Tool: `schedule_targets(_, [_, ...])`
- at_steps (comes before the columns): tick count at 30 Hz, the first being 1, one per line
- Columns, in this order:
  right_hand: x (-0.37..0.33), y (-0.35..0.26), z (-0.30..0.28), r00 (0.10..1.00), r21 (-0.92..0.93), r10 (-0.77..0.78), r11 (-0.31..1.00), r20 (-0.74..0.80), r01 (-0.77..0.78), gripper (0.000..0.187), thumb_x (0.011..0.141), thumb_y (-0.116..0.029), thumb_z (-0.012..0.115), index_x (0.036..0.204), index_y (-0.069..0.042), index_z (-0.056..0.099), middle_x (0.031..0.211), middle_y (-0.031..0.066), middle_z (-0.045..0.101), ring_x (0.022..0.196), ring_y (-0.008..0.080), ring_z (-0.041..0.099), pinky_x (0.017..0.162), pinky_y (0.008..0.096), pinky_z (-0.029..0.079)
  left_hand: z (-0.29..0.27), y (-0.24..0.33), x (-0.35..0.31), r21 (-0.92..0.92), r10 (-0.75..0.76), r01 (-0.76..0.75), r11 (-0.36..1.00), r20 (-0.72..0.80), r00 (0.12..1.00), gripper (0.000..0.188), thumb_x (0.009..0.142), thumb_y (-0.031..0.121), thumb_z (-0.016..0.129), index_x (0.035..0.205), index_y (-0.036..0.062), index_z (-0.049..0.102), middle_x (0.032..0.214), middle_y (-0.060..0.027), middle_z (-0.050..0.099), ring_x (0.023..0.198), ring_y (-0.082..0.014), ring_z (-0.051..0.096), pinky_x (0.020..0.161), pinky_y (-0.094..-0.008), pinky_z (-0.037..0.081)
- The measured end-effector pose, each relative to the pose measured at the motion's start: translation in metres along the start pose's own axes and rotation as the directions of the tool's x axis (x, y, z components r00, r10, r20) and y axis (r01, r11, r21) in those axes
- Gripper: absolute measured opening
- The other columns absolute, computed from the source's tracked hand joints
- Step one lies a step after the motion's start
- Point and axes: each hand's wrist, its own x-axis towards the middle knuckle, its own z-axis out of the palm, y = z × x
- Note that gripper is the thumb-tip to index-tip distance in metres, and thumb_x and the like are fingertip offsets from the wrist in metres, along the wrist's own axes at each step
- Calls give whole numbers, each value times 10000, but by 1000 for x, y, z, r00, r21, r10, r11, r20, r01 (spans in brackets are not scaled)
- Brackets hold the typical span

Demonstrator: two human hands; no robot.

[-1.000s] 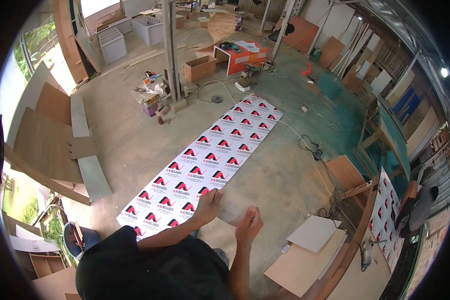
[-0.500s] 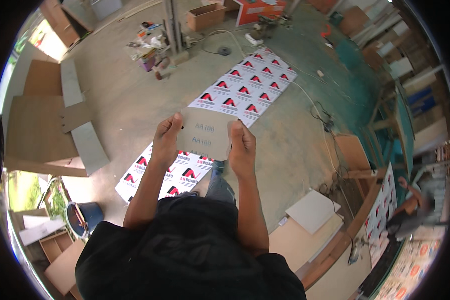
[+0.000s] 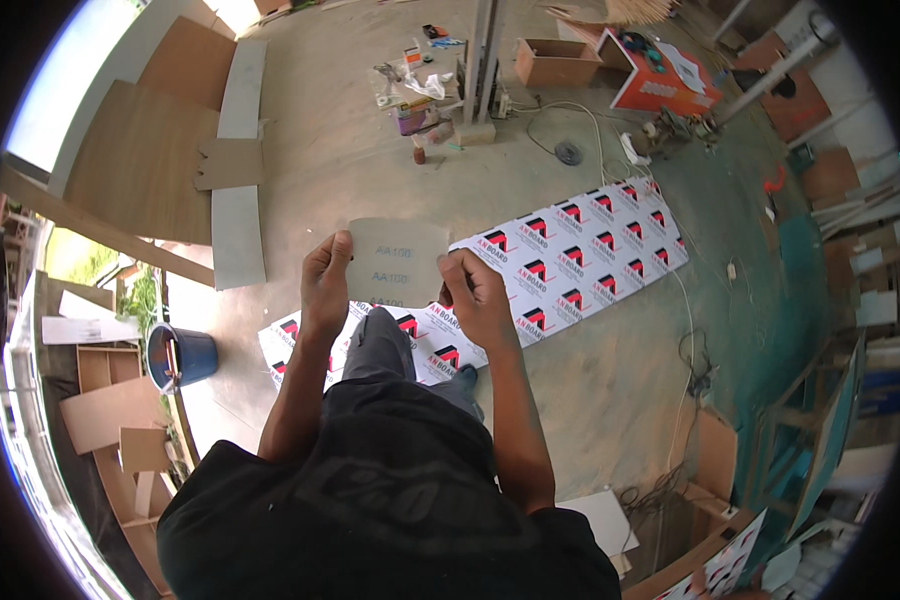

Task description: The person cleans a sanding disk with a cloth, walks to a storage area to select a sheet of sandpaper, and then pours liquid from a bottle onto the sandpaper at a workbench.

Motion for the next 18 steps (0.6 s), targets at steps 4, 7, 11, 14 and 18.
schedule_targets(4, [88,22,25,986,-23,89,996,143,-86,269,1010,-224,525,813,-41,520,641,-8,507,605,54,482,574,226,393,-35,-33,89,-44,-94,92,995,-48,994,443,1024,383,495,835,4,624,719,34,555,680,-41,474,601,-246,393])
schedule_targets(7, [177,49,61,966,-62,131,991,222,-120,223,1002,-201,531,841,-48,523,663,-10,519,624,47,479,596,219,388,-75,-57,175,129,-103,120,984,-131,986,463,1002,397,529,776,0,607,674,25,524,652,-51,451,564,-276,379])
schedule_targets(11, [314,109,153,952,-126,180,980,246,-153,228,985,-231,554,872,-35,574,645,-4,515,602,45,455,535,259,397,-154,-109,321,377,-2,102,920,-257,966,495,972,388,574,681,-13,566,596,11,457,605,-71,408,508,-315,340])
schedule_targets(14, [441,175,247,960,-375,84,927,266,23,218,965,-205,577,851,-19,578,668,22,564,622,66,500,573,269,436,-241,-149,453,343,-76,205,917,-352,933,499,974,391,576,673,-6,587,595,15,498,582,-62,427,501,-298,353])
schedule_targets(18, [568,182,296,871,-310,299,933,391,-181,221,971,-199,582,839,-22,591,709,8,607,645,66,536,627,245,461,-290,-100,576,65,-308,332,941,-243,920,483,987,406,557,701,22,623,609,13,545,543,-56,469,480,-265,380])
